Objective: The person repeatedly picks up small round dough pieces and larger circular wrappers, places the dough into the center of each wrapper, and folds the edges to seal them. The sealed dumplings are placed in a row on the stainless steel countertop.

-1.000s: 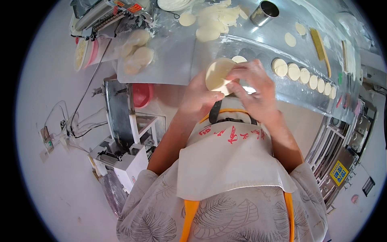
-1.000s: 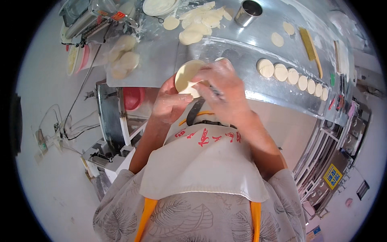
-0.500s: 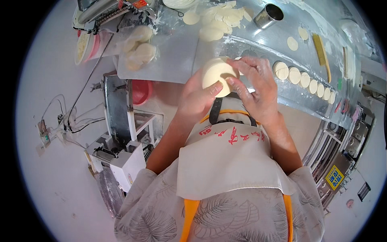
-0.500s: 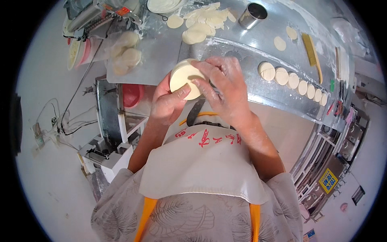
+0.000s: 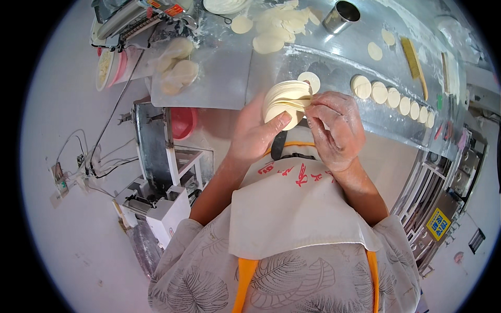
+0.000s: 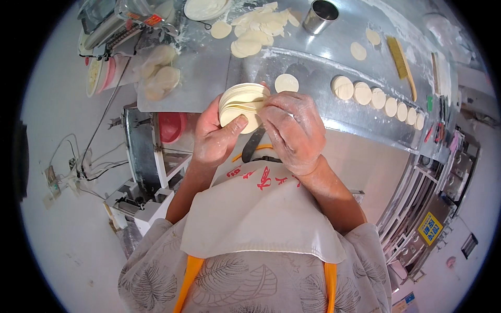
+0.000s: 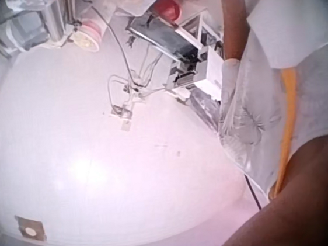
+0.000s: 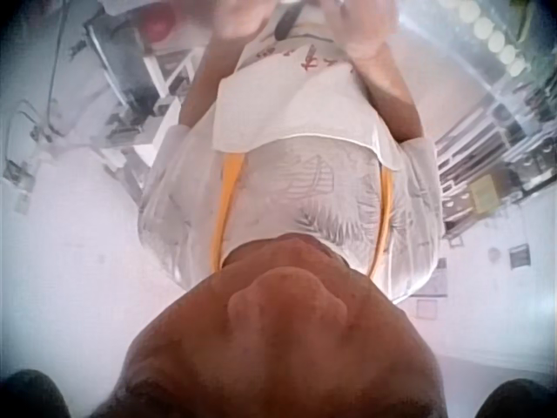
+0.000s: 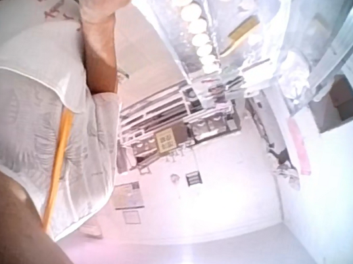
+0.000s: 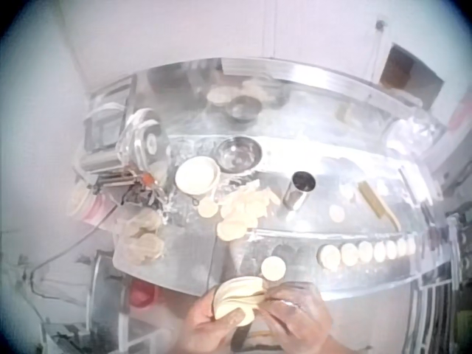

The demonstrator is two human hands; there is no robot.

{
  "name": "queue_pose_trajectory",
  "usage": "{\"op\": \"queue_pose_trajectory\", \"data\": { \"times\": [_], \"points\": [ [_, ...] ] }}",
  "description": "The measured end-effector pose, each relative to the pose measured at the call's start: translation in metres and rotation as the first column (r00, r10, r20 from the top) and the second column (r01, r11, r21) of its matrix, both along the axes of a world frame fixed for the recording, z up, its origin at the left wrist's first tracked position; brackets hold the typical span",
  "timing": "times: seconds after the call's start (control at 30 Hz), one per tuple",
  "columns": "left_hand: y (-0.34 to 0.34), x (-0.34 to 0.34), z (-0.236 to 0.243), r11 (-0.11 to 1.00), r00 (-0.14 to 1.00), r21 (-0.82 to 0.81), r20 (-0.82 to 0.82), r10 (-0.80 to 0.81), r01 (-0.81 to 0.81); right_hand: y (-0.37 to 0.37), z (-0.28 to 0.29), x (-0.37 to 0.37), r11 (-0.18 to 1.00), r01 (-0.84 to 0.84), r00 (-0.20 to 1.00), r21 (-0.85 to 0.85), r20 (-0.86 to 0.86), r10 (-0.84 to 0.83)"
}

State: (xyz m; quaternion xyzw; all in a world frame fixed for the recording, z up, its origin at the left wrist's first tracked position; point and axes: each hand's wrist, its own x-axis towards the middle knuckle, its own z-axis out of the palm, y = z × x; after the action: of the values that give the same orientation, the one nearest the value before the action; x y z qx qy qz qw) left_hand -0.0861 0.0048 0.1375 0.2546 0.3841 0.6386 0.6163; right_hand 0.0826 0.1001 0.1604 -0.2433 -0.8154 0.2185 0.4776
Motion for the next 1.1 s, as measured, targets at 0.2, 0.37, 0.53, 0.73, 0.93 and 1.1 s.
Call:
{"op": "queue_pose_trajectory", "data": {
  "times": [0.2,0.37,0.53,0.73,0.93,1.1],
  "points": [
    [0.000,0.003,0.002,1.000,0.999,-0.016,0.039,0.012,-0.011,-0.005,0.005,0.008,0.998,0.058,0.996,0.035,0.071,-0.061],
    [0.001,0.006,0.001,1.000,0.998,0.002,0.055,0.021,-0.021,-0.002,0.004,0.006,0.999,0.043,0.998,0.025,0.053,-0.044],
    [0.002,0.003,0.004,1.000,0.996,-0.016,0.081,-0.025,0.026,-0.001,0.008,-0.003,0.998,0.058,0.995,-0.032,0.088,-0.055],
    [0.002,0.007,0.002,0.999,0.997,-0.047,0.079,0.010,-0.006,0.000,-0.008,0.000,0.996,0.067,0.994,0.061,0.087,-0.072],
    [0.002,0.004,-0.002,0.997,0.993,-0.083,0.115,0.002,0.008,-0.001,-0.004,0.003,0.992,0.060,0.986,0.115,0.148,-0.077],
    [0.003,0.005,-0.005,0.997,0.987,-0.080,0.158,0.000,0.013,0.000,-0.002,-0.001,0.997,0.009,0.993,0.077,0.113,-0.017]
  ]
}}
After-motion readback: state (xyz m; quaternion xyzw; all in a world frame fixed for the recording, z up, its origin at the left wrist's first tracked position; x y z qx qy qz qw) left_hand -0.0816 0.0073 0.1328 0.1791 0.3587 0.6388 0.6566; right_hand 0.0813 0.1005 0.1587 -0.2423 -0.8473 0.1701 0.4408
